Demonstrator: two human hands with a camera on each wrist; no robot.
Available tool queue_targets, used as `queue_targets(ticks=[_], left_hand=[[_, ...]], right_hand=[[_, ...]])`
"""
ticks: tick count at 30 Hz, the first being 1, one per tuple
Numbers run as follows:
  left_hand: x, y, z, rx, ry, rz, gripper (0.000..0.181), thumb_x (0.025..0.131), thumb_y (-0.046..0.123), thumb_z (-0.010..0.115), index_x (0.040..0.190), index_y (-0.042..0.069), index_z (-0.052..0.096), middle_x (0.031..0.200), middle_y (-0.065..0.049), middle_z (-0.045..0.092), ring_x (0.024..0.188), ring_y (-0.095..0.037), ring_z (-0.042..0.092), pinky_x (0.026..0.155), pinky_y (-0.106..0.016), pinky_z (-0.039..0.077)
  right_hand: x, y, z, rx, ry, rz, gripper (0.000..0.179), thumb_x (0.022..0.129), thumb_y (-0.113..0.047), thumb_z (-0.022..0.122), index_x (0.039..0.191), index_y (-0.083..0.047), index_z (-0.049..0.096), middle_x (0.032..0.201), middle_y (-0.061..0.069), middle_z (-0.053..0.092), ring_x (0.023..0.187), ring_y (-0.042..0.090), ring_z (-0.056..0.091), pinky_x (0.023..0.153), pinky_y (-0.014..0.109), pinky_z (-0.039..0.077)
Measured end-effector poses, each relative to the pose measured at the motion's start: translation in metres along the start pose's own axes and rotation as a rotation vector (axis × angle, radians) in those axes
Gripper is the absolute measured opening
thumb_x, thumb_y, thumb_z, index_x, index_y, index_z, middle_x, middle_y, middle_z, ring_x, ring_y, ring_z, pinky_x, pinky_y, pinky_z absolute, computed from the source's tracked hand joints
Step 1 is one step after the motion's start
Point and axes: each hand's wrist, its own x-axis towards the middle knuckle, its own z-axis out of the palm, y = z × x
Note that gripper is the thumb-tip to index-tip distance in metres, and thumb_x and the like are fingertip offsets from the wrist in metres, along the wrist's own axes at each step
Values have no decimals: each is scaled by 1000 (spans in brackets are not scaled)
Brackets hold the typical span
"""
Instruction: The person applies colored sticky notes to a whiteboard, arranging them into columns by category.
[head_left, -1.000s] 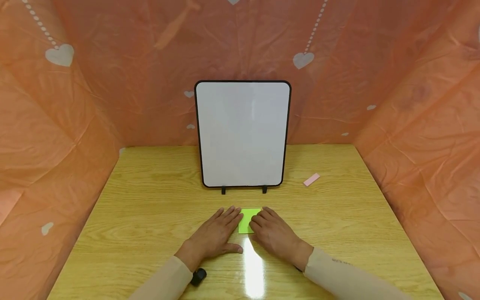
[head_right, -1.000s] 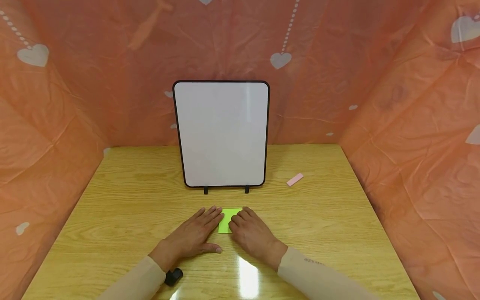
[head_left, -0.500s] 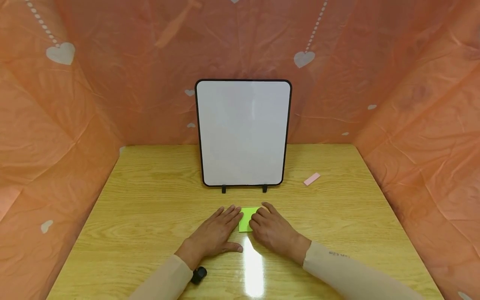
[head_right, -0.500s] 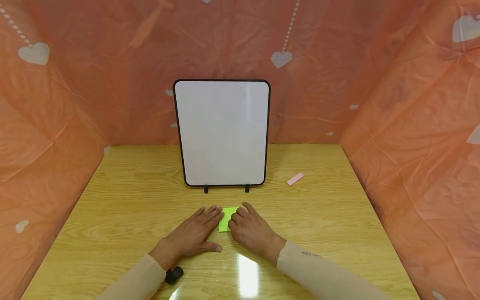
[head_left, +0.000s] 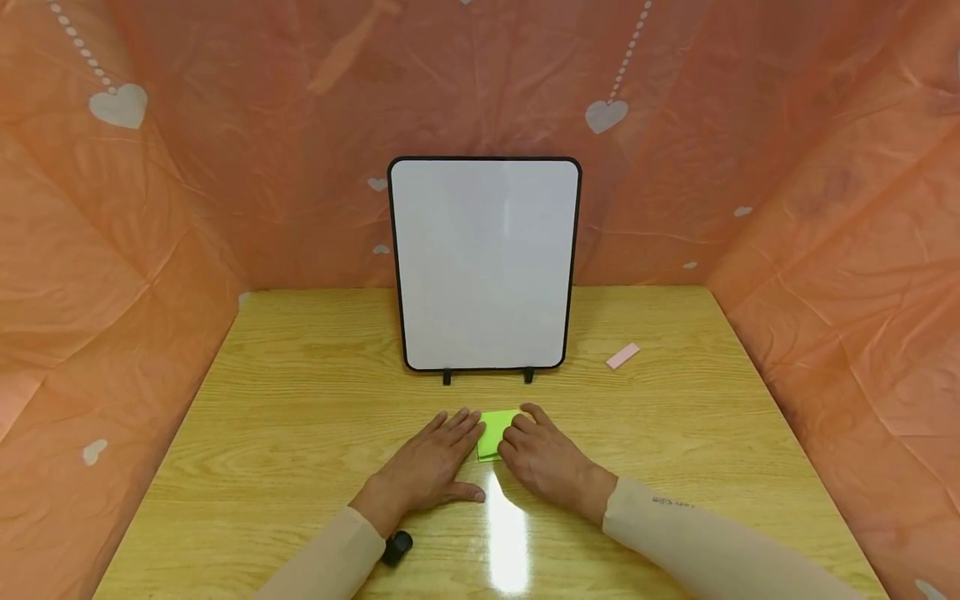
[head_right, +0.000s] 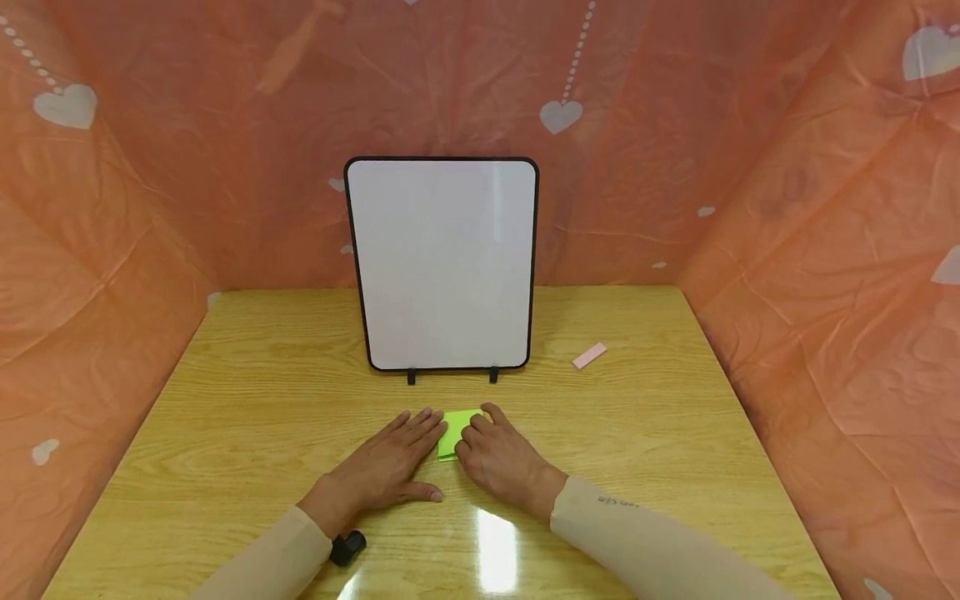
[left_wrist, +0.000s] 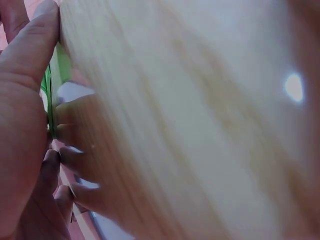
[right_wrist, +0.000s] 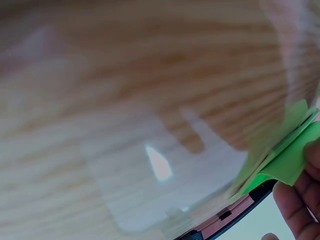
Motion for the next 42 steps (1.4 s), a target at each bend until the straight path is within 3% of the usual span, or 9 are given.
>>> queue_targets(ticks=[14,23,29,35,42], left_hand=[[2,3,-4,-39,-15,0,102,94,75,55,167,9,30,175,-8,25,163,-26,20,134,-49,18],[1,2,-3,-37,-17,-14,103,93,76,56,167,9,30,175,-7,25,164,-25,20,134,-49,18],[1,2,-4,-43,-16,-10,103,93,76,55,167,10,30,175,-7,25,164,-25,19,134,-49,18],[1,2,-4,-41,-20,-10,102,93,76,55,167,10,30,175,-7,25,164,-25,19,134,-49,18],[1,2,-5,-51,-38,-19,102,93,76,55,168,11,28,176,-6,23,164,-24,18,135,-49,16]], right_hand=[[0,1,2,107,77,118,10,90,-16,82,88,-18,73,89,-3,72,90,17,66,103,44,54],[1,6,-1,279,58,191,33,84,-50,84,95,-21,75,94,-8,73,93,15,66,105,45,53],[4,7,-2,291,51,206,30,88,-46,83,101,-20,77,100,-6,75,98,16,67,106,45,52],[5,9,-4,293,29,192,38,85,-51,84,105,-19,77,104,-5,75,103,17,67,107,45,52],[3,11,-3,297,31,207,36,88,-49,83,104,-18,77,104,-4,76,104,18,68,108,45,52]])
